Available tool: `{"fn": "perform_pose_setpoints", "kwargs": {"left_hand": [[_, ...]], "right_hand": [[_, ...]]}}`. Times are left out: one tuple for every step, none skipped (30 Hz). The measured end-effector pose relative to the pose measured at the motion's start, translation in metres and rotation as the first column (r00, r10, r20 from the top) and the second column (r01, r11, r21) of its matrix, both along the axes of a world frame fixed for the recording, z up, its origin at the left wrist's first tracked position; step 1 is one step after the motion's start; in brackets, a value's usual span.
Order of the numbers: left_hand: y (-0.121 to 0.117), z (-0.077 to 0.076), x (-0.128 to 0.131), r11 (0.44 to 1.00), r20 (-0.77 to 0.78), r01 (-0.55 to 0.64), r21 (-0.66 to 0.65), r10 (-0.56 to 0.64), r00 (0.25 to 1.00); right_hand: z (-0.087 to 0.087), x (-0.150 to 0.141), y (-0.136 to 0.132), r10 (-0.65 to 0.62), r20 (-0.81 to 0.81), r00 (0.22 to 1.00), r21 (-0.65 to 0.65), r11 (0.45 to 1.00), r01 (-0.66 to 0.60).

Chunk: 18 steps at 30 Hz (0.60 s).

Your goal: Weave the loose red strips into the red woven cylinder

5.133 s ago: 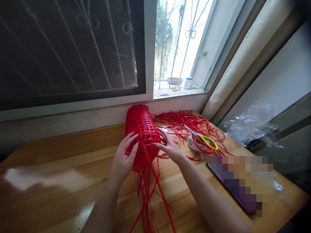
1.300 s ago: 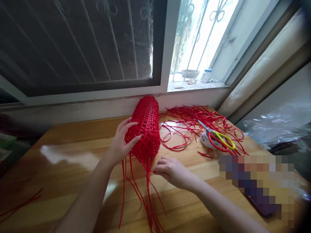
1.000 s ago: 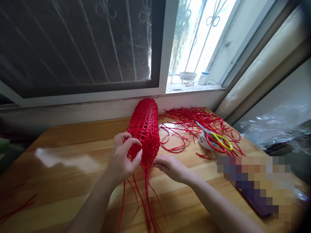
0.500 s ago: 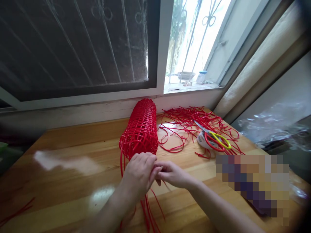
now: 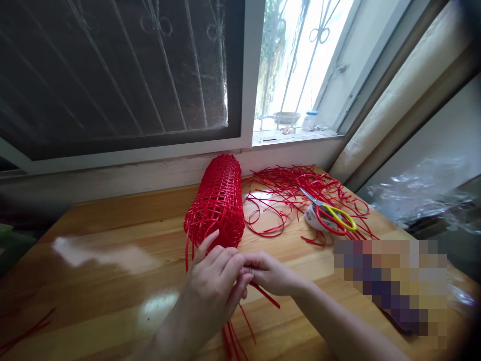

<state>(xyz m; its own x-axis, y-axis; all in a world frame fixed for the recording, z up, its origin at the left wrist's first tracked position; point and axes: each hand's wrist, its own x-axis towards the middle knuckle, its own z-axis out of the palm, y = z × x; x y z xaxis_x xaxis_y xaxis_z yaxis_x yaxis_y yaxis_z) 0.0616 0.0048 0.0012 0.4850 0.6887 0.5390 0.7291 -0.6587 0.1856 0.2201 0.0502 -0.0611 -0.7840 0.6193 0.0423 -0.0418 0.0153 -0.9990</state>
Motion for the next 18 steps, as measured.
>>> {"fn": "perform_pose_setpoints", "kwargs": {"left_hand": [[0.003,0.000,-0.003,1.000,-0.006,-0.002,0.016,0.002,1.000],[0.006,-0.001,-0.007,0.999,-0.012,-0.007,0.031,0.008,1.000],[0.009,-0.001,-0.010,0.999,-0.016,-0.014,0.048,0.015,1.000],[0.012,-0.001,-0.014,0.997,-0.018,-0.022,0.067,0.023,1.000],[0.014,-0.001,-0.018,0.996,-0.014,-0.032,0.087,0.033,0.999],[0.016,0.000,-0.022,0.994,-0.006,-0.040,0.104,0.041,0.999],[0.016,0.001,-0.025,0.992,0.003,-0.043,0.116,0.043,0.999],[0.015,0.003,-0.027,0.992,0.011,-0.036,0.120,0.035,0.999],[0.012,0.005,-0.029,0.993,0.015,-0.024,0.118,0.023,1.000],[0.009,0.007,-0.029,0.994,0.010,-0.007,0.112,0.006,1.000],[0.005,0.009,-0.028,0.994,0.000,0.013,0.108,-0.013,1.000],[0.001,0.010,-0.027,0.994,-0.013,0.033,0.107,-0.031,0.999],[-0.003,0.011,-0.025,0.993,-0.024,0.049,0.109,-0.047,0.999],[-0.006,0.012,-0.022,0.993,-0.030,0.061,0.106,-0.058,0.998],[-0.008,0.011,-0.020,0.993,-0.025,0.064,0.097,-0.062,0.998],[-0.009,0.011,-0.018,0.995,-0.013,0.061,0.077,-0.060,0.998],[-0.010,0.009,-0.016,0.998,0.003,0.052,0.042,-0.053,0.999],[-0.009,0.008,-0.016,0.999,0.021,0.043,0.005,-0.043,0.999]], "right_hand": [[0.002,-0.001,-0.001,0.008,0.012,1.000,0.013,1.000,-0.008],[0.004,-0.001,-0.003,0.021,0.047,0.999,0.059,0.998,-0.024],[0.006,0.000,-0.004,0.031,0.100,0.994,0.137,0.990,-0.044],[0.008,0.000,-0.005,0.030,0.162,0.986,0.237,0.969,-0.068],[0.010,0.001,-0.007,0.015,0.220,0.975,0.339,0.936,-0.090],[0.012,0.001,-0.008,-0.013,0.261,0.965,0.428,0.898,-0.103],[0.013,0.001,-0.009,-0.050,0.284,0.958,0.495,0.863,-0.102],[0.014,0.002,-0.010,-0.091,0.287,0.953,0.536,0.840,-0.081],[0.014,0.002,-0.010,-0.129,0.277,0.952,0.553,0.832,-0.049],[0.015,0.002,-0.010,-0.165,0.253,0.953,0.555,0.832,-0.003],[0.015,0.002,-0.010,-0.200,0.216,0.956,0.551,0.833,0.050],[0.015,0.002,-0.010,-0.229,0.171,0.958,0.543,0.833,0.102],[0.015,0.001,-0.009,-0.252,0.124,0.960,0.536,0.831,0.149],[0.016,0.001,-0.009,-0.267,0.080,0.960,0.531,0.826,0.186],[0.016,0.001,-0.008,-0.279,0.046,0.959,0.533,0.819,0.213],[0.017,0.000,-0.009,-0.290,0.023,0.957,0.540,0.809,0.232],[0.018,0.000,-0.009,-0.299,0.014,0.954,0.551,0.798,0.242],[0.018,-0.001,-0.010,-0.312,0.018,0.950,0.569,0.784,0.247]]}}
